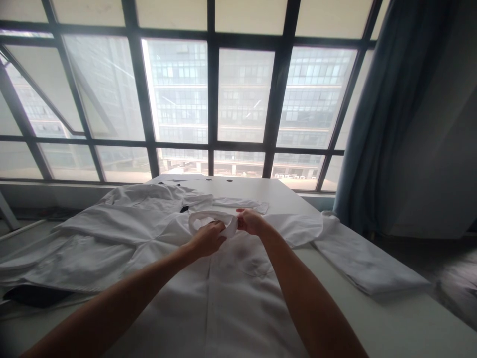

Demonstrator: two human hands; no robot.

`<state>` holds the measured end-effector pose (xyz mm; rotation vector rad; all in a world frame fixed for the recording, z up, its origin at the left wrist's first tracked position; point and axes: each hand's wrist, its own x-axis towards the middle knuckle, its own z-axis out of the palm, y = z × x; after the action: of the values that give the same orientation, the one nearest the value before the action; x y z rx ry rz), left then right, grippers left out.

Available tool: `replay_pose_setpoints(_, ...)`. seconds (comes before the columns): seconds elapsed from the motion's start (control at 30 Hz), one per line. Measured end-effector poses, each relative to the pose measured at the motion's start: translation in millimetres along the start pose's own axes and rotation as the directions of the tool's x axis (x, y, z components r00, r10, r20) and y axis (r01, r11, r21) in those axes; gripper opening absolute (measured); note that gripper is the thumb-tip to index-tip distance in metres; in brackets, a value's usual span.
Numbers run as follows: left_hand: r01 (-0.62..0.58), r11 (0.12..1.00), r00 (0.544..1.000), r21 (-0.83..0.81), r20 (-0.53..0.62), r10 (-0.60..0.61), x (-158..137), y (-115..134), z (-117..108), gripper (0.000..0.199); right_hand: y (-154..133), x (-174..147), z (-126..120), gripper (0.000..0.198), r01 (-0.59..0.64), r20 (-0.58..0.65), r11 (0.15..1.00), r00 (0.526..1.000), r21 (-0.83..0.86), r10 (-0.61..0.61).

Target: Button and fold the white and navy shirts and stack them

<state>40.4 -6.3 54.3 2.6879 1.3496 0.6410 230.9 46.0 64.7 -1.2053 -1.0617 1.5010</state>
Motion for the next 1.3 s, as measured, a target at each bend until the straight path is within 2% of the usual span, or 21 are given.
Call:
replay_pose_setpoints(0.13,0.029,0.998,1.000,-0.048,0.010,-0.029,0,4,-1,0.027,4,1,14,0.052,0.013,0.006,1.000,1.000,-0.004,-0.013)
replay_pose_setpoints(0.23,0.036,0.993,0.999,-0.108,0.024,-0.033,2,4,-1,0.030,0,-4,19,0.045,0.033,-0.013,0.999,0.999,0.018,-0.033)
replay_pose_setpoints(0.33,0.029,0.997,1.000,-0.068,-0.004,-0.029,3,5,-1,0.040,-5,-11,20,0.035,0.063,-0.040,0.998,0.997,-0.011,-0.064)
replay_pose_setpoints(0.53,-0.035,0.997,0.998,0.064,-0.058,0.039,0,10,-3,0.023,-2,-9,21,0.024,0.120,-0.157,0.982,0.977,-0.148,-0.143)
replay_pose_setpoints(0.6,-0.026,0.997,0.998,0.079,-0.055,0.030,-2,12,-4,0.023,-3,-10,21,0.014,0.189,-0.225,0.944,0.941,-0.271,-0.253)
replay_pose_setpoints(0.63,-0.013,0.996,0.998,0.083,-0.052,0.017,-2,12,-5,0.023,-5,-12,21,0.005,0.240,-0.236,0.885,0.905,-0.400,-0.353)
replay_pose_setpoints(0.67,0.000,0.996,0.999,0.085,-0.051,0.004,-2,12,-5,0.024,-8,-16,22,0.008,0.283,-0.209,0.781,0.863,-0.556,-0.461)
replay_pose_setpoints(0.7,0.011,0.997,0.999,0.082,-0.051,-0.007,-3,13,-6,0.025,-11,-20,22,0.017,0.308,-0.138,0.636,0.823,-0.708,-0.552)
replay_pose_setpoints(0.77,0.023,0.997,0.998,0.067,-0.057,-0.019,-3,13,-7,0.024,-19,-30,24,0.029,0.312,0.056,0.316,0.785,-0.896,-0.616)
replay_pose_setpoints(0.8,0.023,0.998,0.998,0.058,-0.059,-0.020,-3,13,-7,0.023,-22,-35,25,0.029,0.303,0.120,0.213,0.791,-0.929,-0.600)
replay_pose_setpoints(0.83,0.023,0.998,0.998,0.051,-0.059,-0.021,-3,13,-6,0.022,-24,-39,26,0.027,0.289,0.155,0.147,0.800,-0.946,-0.580)
replay_pose_setpoints(0.9,0.033,0.998,0.998,0.047,-0.052,-0.031,-3,12,-4,0.022,-27,-43,28,0.020,0.263,0.168,0.087,0.804,-0.961,-0.571)
replay_pose_setpoints(1.0,0.075,0.994,0.997,0.081,-0.035,-0.073,-4,13,4,0.021,-25,-41,30,0.009,0.232,0.102,0.140,0.786,-0.963,-0.610)
replay_pose_setpoints(1.07,0.092,0.989,0.996,0.117,-0.015,-0.091,-4,13,9,0.020,-22,-38,31,0.002,0.249,0.028,0.244,0.752,-0.937,-0.658)
replay_pose_setpoints(1.13,0.083,0.987,0.996,0.138,0.005,-0.085,-5,14,12,0.022,-21,-34,31,0.009,0.299,-0.038,0.357,0.718,-0.885,-0.695)
replay_pose_setpoints(1.2,0.075,0.987,0.997,0.145,0.014,-0.077,-5,14,13,0.021,-20,-31,31,0.013,0.341,-0.085,0.442,0.705,-0.830,-0.704)
replay_pose_setpoints(1.27,0.077,0.985,0.997,0.156,0.016,-0.080,-6,13,13,0.018,-19,-28,31,0.013,0.354,-0.150,0.556,0.729,-0.752,-0.668)
replay_pose_setpoints(1.3,0.078,0.984,0.996,0.162,0.018,-0.082,-6,12,13,0.017,-18,-26,32,0.013,0.349,-0.203,0.659,0.766,-0.667,-0.610)
